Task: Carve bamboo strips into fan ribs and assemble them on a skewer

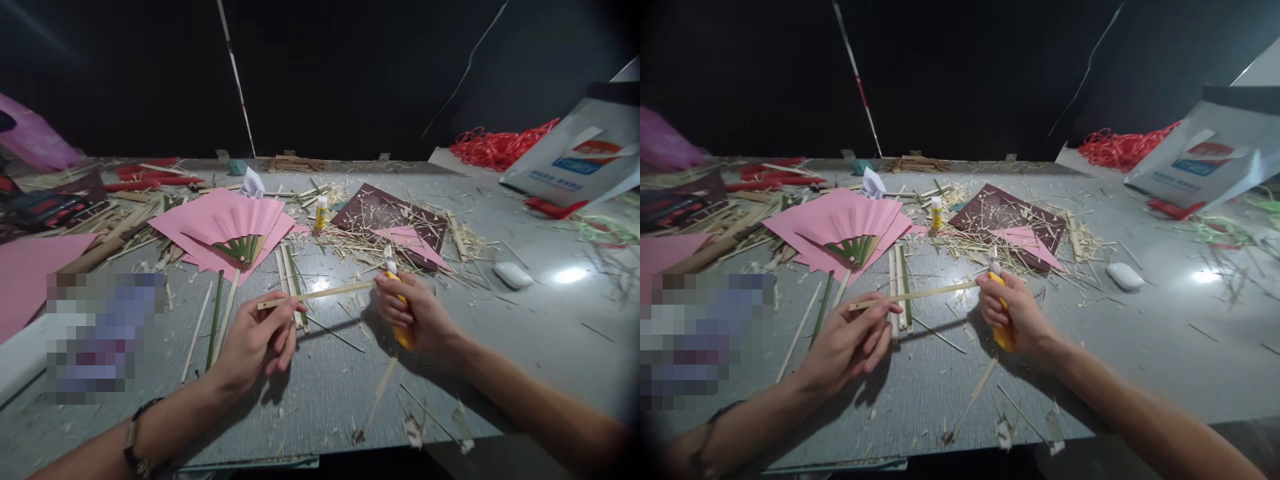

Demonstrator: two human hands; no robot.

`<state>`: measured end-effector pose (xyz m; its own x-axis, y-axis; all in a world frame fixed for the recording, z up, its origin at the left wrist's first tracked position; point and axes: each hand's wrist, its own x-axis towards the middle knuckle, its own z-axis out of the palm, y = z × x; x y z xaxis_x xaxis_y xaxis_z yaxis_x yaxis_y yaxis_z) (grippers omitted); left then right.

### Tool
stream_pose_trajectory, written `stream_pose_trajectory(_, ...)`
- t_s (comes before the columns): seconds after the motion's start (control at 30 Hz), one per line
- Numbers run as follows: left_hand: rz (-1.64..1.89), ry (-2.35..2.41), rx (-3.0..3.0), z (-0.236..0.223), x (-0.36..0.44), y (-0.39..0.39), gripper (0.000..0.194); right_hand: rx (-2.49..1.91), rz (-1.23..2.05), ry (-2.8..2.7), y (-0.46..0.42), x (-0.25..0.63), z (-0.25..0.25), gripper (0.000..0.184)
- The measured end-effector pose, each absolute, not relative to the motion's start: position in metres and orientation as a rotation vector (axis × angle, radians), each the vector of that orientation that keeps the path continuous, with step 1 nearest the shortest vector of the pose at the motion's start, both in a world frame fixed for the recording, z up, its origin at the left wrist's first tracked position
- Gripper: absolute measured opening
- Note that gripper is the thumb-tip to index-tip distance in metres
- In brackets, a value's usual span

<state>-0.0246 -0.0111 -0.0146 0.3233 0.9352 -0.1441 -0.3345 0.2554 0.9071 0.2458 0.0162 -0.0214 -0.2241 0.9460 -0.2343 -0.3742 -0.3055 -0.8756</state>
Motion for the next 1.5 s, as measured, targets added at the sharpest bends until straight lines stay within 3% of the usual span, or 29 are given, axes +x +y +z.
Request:
stream_pose_trajectory(0.23, 1.150, 0.880, 0.937, -0.011, -0.025, -0.005, 0.024, -1.012, 1.853, -1.067, 0.002, 0.240, -0.017, 0.032)
stream_pose_trajectory(0.5, 1.054, 0.876, 0.956, -0.018, -0.023, -0.007, 0.022, -1.161, 2.045, -1.408, -0.023, 0.225, -0.015, 0.041)
stream_pose_trajectory(0.73, 1.000, 0.849, 0.982, -0.018, -0.021, -0.010, 0.024, -1.188, 2.052, -1.579, -0.027, 0.221, -0.013, 0.039)
stream_pose_trajectory(1.1, 0.422, 0.702, 1.141, -0.019, -0.020, -0.026, 0.032, -1.103, 1.818, -1.255, -0.025, 0.221, -0.022, 0.039)
stream_pose_trajectory(1.5, 0.467, 0.740, 1.091, -0.023, -0.022, -0.022, 0.031, -1.036, 1.608, -0.934, -0.005, 0.230, -0.018, 0.037)
